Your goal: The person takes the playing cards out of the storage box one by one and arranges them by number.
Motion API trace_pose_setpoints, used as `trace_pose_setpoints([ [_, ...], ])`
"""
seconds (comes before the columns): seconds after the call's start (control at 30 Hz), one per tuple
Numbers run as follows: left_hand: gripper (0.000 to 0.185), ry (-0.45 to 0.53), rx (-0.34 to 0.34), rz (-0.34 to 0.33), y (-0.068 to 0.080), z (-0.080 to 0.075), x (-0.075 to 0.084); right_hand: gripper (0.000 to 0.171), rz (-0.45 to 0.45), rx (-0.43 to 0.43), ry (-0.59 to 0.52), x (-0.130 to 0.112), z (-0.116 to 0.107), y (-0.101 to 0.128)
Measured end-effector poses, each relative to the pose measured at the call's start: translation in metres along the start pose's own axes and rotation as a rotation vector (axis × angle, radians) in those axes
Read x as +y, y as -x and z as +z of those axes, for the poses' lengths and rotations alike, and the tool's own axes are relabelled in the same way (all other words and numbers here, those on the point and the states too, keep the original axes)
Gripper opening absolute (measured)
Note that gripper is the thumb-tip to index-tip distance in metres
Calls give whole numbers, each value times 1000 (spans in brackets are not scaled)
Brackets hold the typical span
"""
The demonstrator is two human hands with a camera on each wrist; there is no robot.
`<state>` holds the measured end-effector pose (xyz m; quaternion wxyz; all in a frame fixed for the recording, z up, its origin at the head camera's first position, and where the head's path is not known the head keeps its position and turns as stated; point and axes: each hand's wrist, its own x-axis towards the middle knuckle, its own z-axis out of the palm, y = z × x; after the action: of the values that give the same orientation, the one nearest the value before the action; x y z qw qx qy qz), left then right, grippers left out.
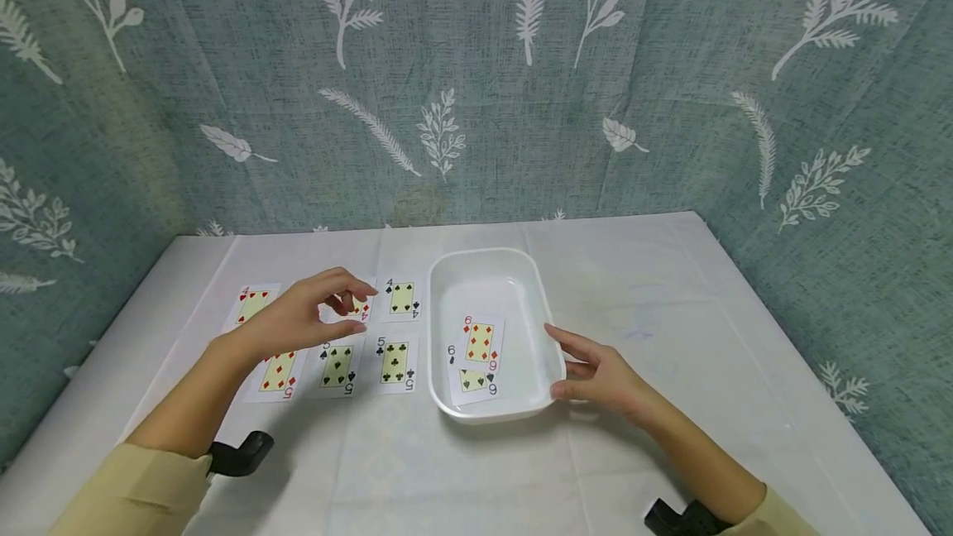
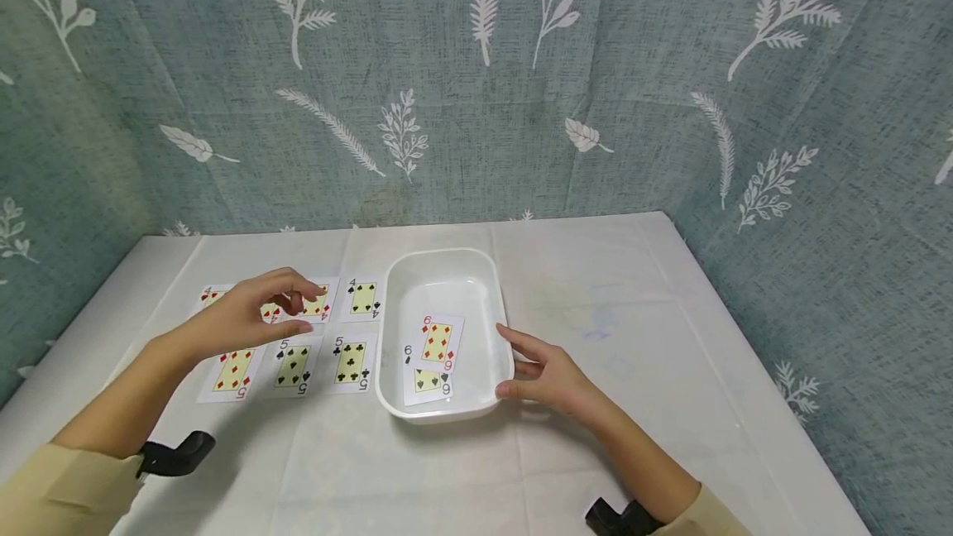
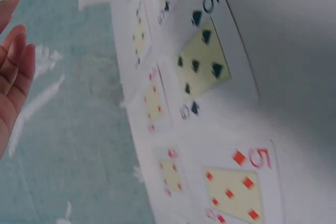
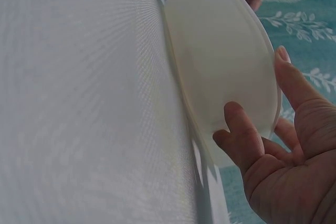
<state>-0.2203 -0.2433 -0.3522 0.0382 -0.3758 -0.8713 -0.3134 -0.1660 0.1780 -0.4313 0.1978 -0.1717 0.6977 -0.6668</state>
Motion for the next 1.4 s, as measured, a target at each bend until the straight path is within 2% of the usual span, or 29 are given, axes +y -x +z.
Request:
trace_pose_setpoints([
  [0.1, 36, -6, -16, 17, -10, 5, 4, 88, 3, 1, 2, 0, 0, 0],
  [0.43, 41, 55, -44, -6, -39, 23, 19, 86, -6, -7, 16, 1, 0, -1],
  [0.8, 46, 114, -131, -3, -78, 49, 23, 86, -8, -3, 17, -1, 1, -2],
  [0.93, 48, 126, -163, -25, -91, 57, 23, 87, -2, 6, 16, -2, 1, -2],
  [1.1, 51, 121, -216, -36, -105, 68, 21, 87, 0, 11, 24, -2, 1, -1],
  [1.27, 56, 76, -264, -41, -115, 78, 20, 86, 6, 11, 24, -2, 1, 0],
  [1.4, 60, 38, -318, -72, -122, 86, 21, 86, 13, 8, 21, -1, 1, 0],
])
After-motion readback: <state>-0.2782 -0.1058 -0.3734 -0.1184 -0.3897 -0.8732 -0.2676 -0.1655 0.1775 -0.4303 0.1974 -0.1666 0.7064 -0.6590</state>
